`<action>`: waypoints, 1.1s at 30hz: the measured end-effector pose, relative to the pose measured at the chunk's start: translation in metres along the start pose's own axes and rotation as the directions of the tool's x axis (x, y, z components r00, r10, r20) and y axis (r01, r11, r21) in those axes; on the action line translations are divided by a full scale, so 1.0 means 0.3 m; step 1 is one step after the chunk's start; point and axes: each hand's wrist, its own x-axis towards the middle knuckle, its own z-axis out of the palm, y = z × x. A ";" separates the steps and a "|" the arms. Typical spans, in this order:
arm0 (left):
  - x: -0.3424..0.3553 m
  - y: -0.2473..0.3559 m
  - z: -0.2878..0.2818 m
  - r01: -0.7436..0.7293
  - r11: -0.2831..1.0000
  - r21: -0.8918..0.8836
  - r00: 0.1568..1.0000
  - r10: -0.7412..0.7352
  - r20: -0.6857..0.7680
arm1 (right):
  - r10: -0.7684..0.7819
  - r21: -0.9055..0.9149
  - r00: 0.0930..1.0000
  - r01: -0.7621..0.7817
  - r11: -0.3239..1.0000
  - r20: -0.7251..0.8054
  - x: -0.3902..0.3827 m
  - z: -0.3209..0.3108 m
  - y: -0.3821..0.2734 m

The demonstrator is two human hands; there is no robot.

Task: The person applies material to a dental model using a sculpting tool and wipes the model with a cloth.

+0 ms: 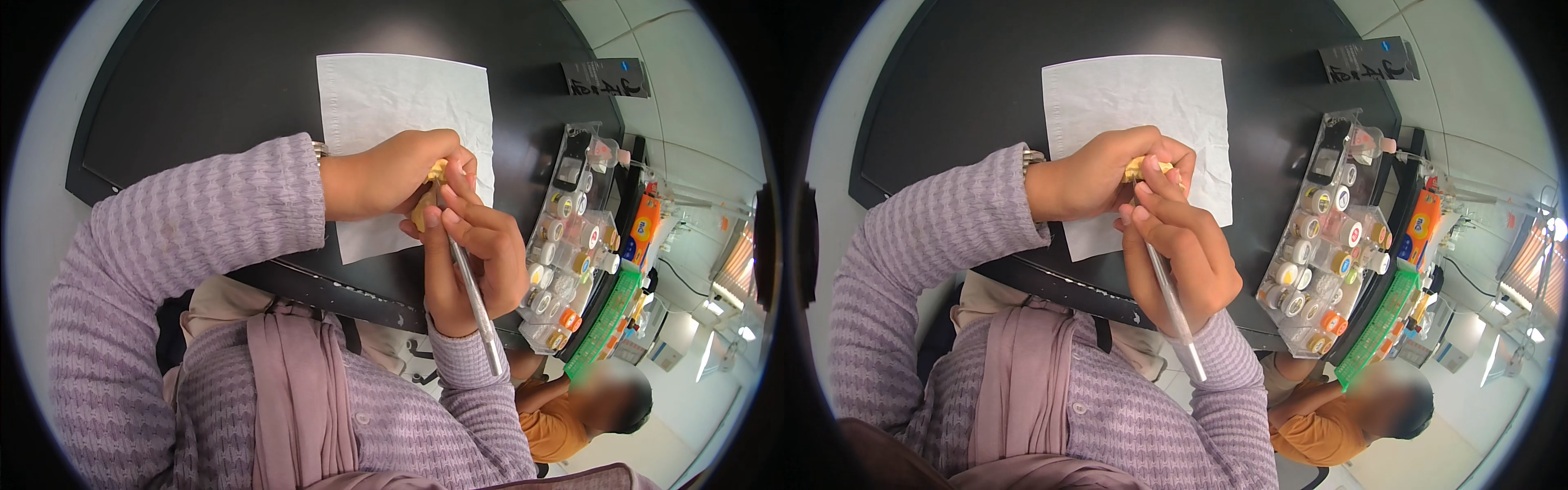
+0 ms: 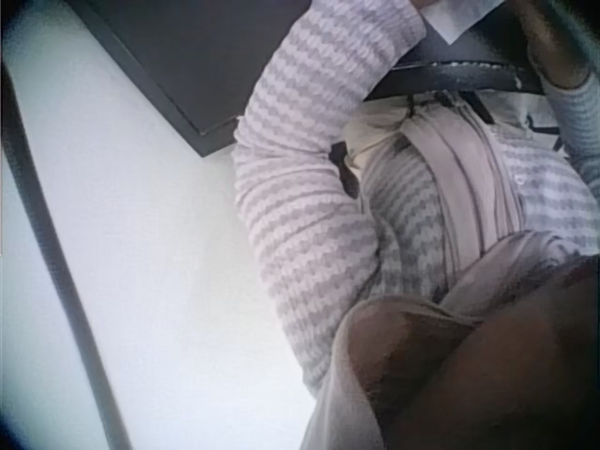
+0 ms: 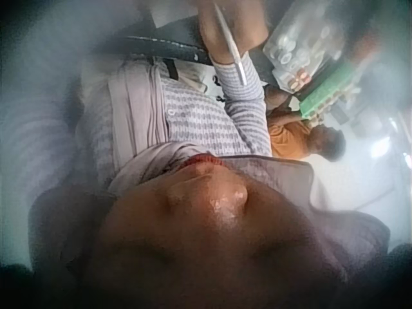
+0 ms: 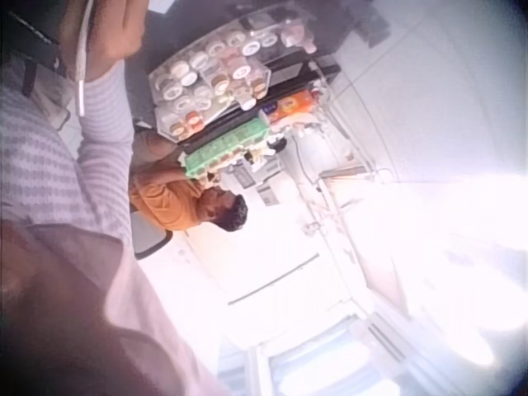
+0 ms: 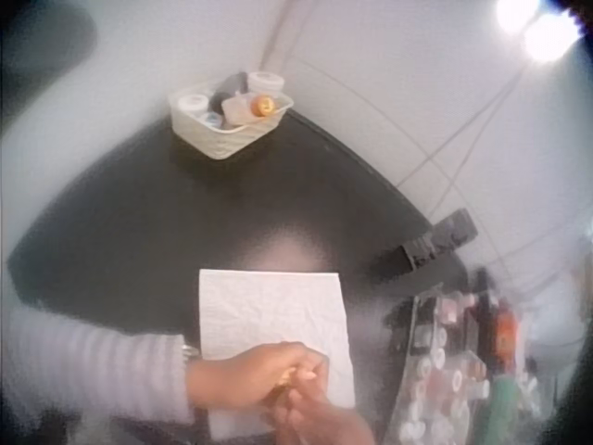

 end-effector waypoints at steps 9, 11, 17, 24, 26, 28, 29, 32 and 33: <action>0.011 -0.018 -0.017 -0.016 0.999 -0.043 0.998 0.018 0.053 | 0.067 0.093 0.997 -0.063 0.994 -0.046 -0.012 0.003 -0.006; 0.016 -0.024 -0.013 -0.029 0.998 -0.064 0.999 0.031 0.028 | 0.046 0.076 0.998 -0.043 0.996 -0.031 -0.011 0.000 0.000; 0.011 -0.011 -0.012 -0.019 0.999 -0.044 0.998 0.021 0.056 | 0.025 0.031 1.000 -0.025 0.999 -0.003 -0.009 -0.004 0.000; 0.002 -0.013 -0.004 -0.036 0.999 0.021 0.999 0.037 -0.022 | 0.069 0.019 0.998 -0.069 0.997 -0.007 -0.012 0.007 -0.010; 0.005 -0.019 0.005 -0.077 0.996 0.054 0.995 0.080 -0.064 | 0.010 -0.004 1.000 -0.010 1.000 0.007 -0.007 0.001 -0.005; 0.000 -0.007 0.004 -0.039 0.998 0.044 0.998 0.041 -0.047 | -0.006 0.001 1.000 0.006 1.000 0.012 -0.006 -0.003 -0.001; 0.000 -0.002 0.002 -0.014 0.999 0.040 0.999 0.016 -0.035 | 0.011 0.017 1.000 -0.011 1.000 0.007 -0.008 -0.001 0.003; 0.010 -0.001 -0.004 0.007 1.000 -0.016 1.000 -0.008 -0.028 | 0.070 0.136 0.997 -0.064 0.989 -0.044 -0.013 0.005 0.013; 0.009 0.001 -0.007 0.020 0.998 -0.051 1.000 -0.021 -0.011 | 0.070 0.151 0.996 -0.061 0.987 -0.052 -0.006 0.000 0.013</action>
